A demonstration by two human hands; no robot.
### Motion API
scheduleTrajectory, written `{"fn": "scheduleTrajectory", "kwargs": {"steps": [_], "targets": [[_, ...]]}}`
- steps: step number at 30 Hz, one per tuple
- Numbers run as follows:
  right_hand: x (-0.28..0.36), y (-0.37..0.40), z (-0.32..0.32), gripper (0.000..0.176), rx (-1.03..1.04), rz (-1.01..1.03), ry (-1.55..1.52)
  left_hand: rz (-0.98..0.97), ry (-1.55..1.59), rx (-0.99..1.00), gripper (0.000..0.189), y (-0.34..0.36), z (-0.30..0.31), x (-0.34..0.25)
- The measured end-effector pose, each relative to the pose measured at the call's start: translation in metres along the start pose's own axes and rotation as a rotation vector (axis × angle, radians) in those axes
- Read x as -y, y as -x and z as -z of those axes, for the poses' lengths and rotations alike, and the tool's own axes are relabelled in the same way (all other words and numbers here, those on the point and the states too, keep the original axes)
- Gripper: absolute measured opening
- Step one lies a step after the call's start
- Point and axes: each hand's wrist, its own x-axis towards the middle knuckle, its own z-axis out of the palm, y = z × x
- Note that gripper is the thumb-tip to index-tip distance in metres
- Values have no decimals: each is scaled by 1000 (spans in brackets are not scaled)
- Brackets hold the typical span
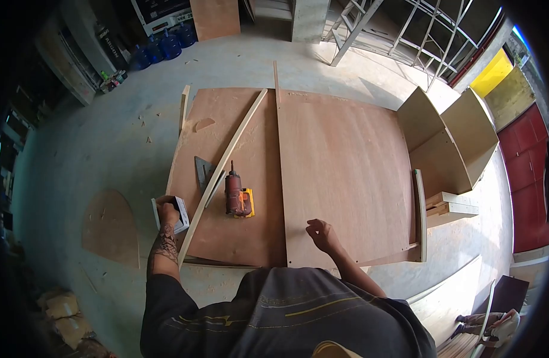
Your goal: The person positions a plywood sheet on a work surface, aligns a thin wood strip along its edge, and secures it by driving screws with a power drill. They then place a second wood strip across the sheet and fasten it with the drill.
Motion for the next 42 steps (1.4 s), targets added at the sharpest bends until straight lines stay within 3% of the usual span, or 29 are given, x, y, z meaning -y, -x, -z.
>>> {"fn": "scheduleTrajectory", "kwargs": {"steps": [5, 7, 8, 10, 12, 14, 16, 17, 18, 20, 24, 25, 26, 28, 29, 31, 34, 35, 36, 37, 40, 42], "targets": [[-9, -8, -4, 29, -11, 172, 127, -76, 161, -97, 18, 1, 10, -1], [3, -6, -2, 29, -9, 101, 56, 2, 305, -408, 15, 31, 46, -22], [14, -5, -1, 30, -9, 31, -15, 5, 302, -408, 15, 52, 69, -37], [40, -5, -5, 31, 10, 13, -66, -97, 806, -405, 11, 98, 111, -71], [62, -7, -16, 36, 88, 28, -154, -315, 854, -167, 9, 144, 121, -103], [83, -13, -32, 39, 296, 38, -181, -389, 1110, 255, 12, 184, 91, -138], [105, -14, -49, 42, 487, 7, -255, -499, 1004, 335, 14, 221, 81, -180], [95, -17, -67, 38, 602, -95, -454, -521, 964, 380, 14, 233, 71, -197], [86, -18, -77, 38, 601, -98, -458, -561, 946, 414, 14, 241, 70, -211], [80, -16, -88, 35, 589, -162, -355, -584, 751, 299, 14, 244, 47, -223], [82, -23, -73, 28, 450, -288, -349, -510, 893, 391, 20, 239, 40, -228], [84, -28, -72, 28, 319, -300, -490, -391, 941, 312, 26, 231, 30, -223], [72, -43, -74, 26, 245, -211, -404, -276, 983, 229, 33, 220, 21, -219], [54, -77, -68, 24, 59, -236, -474, -410, 741, -439, 43, 193, 8, -216], [40, -98, -66, 24, -11, -241, -564, -413, 735, -432, 43, 184, 22, -221], [34, -136, -55, 25, -125, -179, -588, -531, 1077, -87, 48, 168, 64, -239], [47, -177, -42, 34, -198, -143, -374, -477, 1208, -227, 42, 135, 49, -261], [42, -189, -43, 35, -262, -1, -265, -479, 1197, -224, 42, 130, 39, -258], [36, -198, -46, 37, -328, 142, -153, -471, 1126, -141, 35, 123, 30, -255], [31, -200, -48, 37, -329, 137, -162, -459, 1054, -58, 29, 120, 30, -253], [20, -206, -57, 41, -294, 282, -155, -539, 1078, 53, 34, 114, 39, -245], [9, -206, -64, 47, -309, 379, -8, -363, 1128, 388, 31, 110, 57, -250]]}}
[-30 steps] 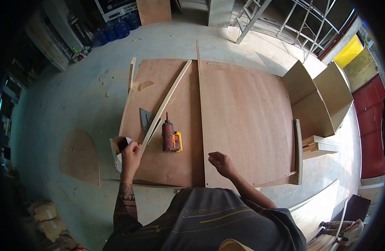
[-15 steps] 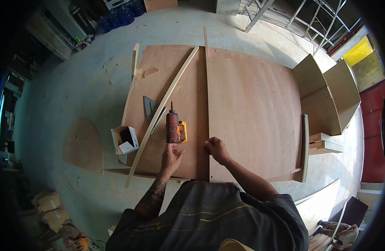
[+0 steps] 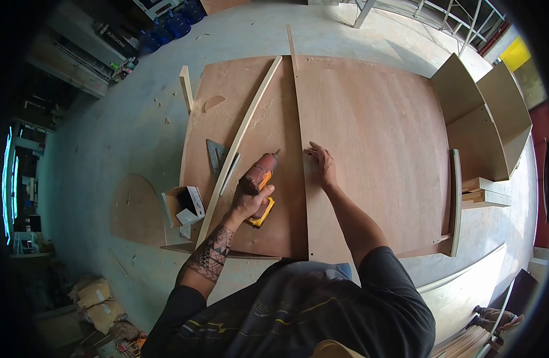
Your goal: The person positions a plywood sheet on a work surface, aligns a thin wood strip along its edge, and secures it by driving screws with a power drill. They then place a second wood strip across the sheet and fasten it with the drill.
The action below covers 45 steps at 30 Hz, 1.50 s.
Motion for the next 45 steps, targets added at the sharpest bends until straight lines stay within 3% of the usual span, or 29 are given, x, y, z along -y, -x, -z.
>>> {"fn": "scheduleTrajectory", "kwargs": {"steps": [3, 6, 17, 30, 35, 38, 40, 41, 43, 45], "targets": [[5, -1, -5, 49, 0, -49, -15, 78, -103, 197, 26, -3, -2, -67], [3, -1, -7, 47, -32, -41, 8, 126, -109, 260, 21, -15, -7, -87], [3, 4, -9, 44, -43, -110, 94, 169, -323, 260, 27, -61, -31, -129], [0, 5, -11, 50, -62, -54, 98, 175, -451, 313, 32, -81, -33, -128], [1, 8, -9, 48, -53, -61, 83, 276, -583, 352, 31, -89, -38, -142], [11, 7, -4, 57, -48, -53, 144, 321, -662, 378, 32, -99, -39, -145], [21, 8, 1, 79, 35, -184, 115, 303, -694, 391, 30, -104, -41, -146], [22, 8, 2, 79, 35, -188, 113, 287, -722, 386, 32, -105, -41, -147], [24, 8, 3, 103, 14, -126, 96, 274, -753, 384, 34, -104, -42, -147], [25, 8, 2, 108, 27, -127, 131, 265, -760, 371, 33, -105, -42, -146]]}}
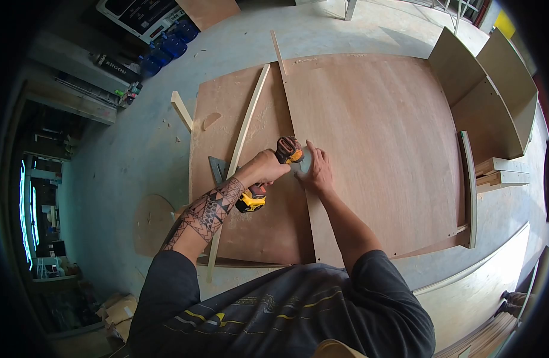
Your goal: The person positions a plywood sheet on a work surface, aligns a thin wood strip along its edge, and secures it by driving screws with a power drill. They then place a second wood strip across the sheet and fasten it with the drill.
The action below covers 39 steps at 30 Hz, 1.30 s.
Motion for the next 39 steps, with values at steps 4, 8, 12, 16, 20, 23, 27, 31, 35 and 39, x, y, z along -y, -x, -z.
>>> {"fn": "scheduleTrajectory", "kwargs": {"steps": [4, 8, 12, 16, 20, 23, 27, 31, 35, 39], "targets": [[2, -1, -1, 114, 27, -22, 58, 0, -17, 14, 33, 2, 0, -8], [1, -3, -4, 115, 6, -10, 59, 54, -15, 25, 29, 7, -2, -15], [-4, -2, -8, 113, 13, 5, 71, 53, 0, 18, 30, -1, -10, -10], [-5, -3, -8, 113, 16, 9, 77, 84, 58, 27, 33, -8, -20, -4], [-3, -3, -9, 113, 7, -2, 74, 68, 185, 10, 34, -12, -26, 4], [-2, -6, -8, 112, -5, 10, 75, 89, 154, -22, 34, -6, -26, -1], [1, -4, -3, 111, 1, 24, 50, 108, 35, -18, 34, 2, -23, -12], [-1, -1, -1, 108, 36, 0, -60, 113, 185, -11, 28, 5, -24, -13], [-30, 23, 9, 92, -97, -62, -507, 135, 203, -29, 28, 2, -28, -9], [-80, 82, 100, 55, -401, -245, -277, 131, 240, -35, 27, 10, -26, -12]]}}
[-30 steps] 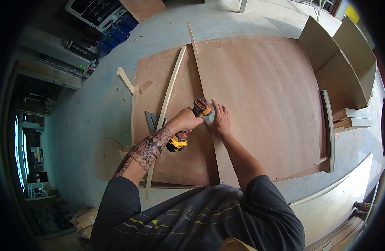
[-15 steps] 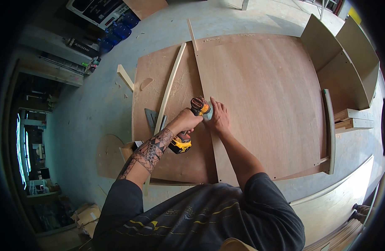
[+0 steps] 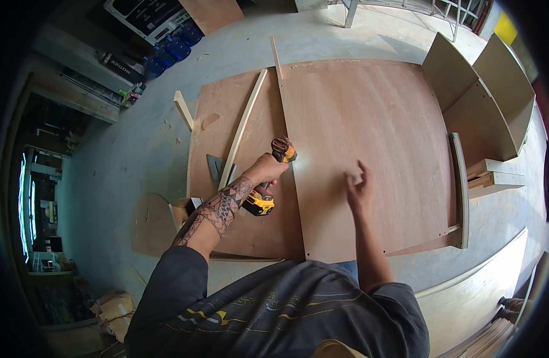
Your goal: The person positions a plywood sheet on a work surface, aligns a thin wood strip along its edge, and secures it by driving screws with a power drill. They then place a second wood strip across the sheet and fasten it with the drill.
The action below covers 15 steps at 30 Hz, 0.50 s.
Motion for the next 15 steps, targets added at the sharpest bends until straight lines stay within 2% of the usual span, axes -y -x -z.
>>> {"fn": "scheduleTrajectory", "kwargs": {"steps": [3, 6, 8, 10, 11, 12, 15], "targets": [[-23, -2, 117, 49, -380, 45, 307, -16, -56, -18, 30, -11, -3, 7], [-69, 1, 237, 64, -571, -112, 769, -21, 18, -17, 29, -10, -6, 8], [-101, 8, 302, 82, -551, -325, 1038, -30, 59, -34, 29, -16, -11, 27], [-135, 19, 349, 99, -453, -460, 1085, -156, 229, -42, 28, -18, -14, 50], [-147, 23, 368, 108, -363, -485, 910, -170, 327, -62, 28, -16, -20, 66], [-145, 31, 375, 108, -365, -478, 909, -173, 360, -147, 27, 3, -26, 72], [-139, 31, 395, 112, -213, -379, 831, -357, 524, -453, 24, 13, -57, 138]]}}
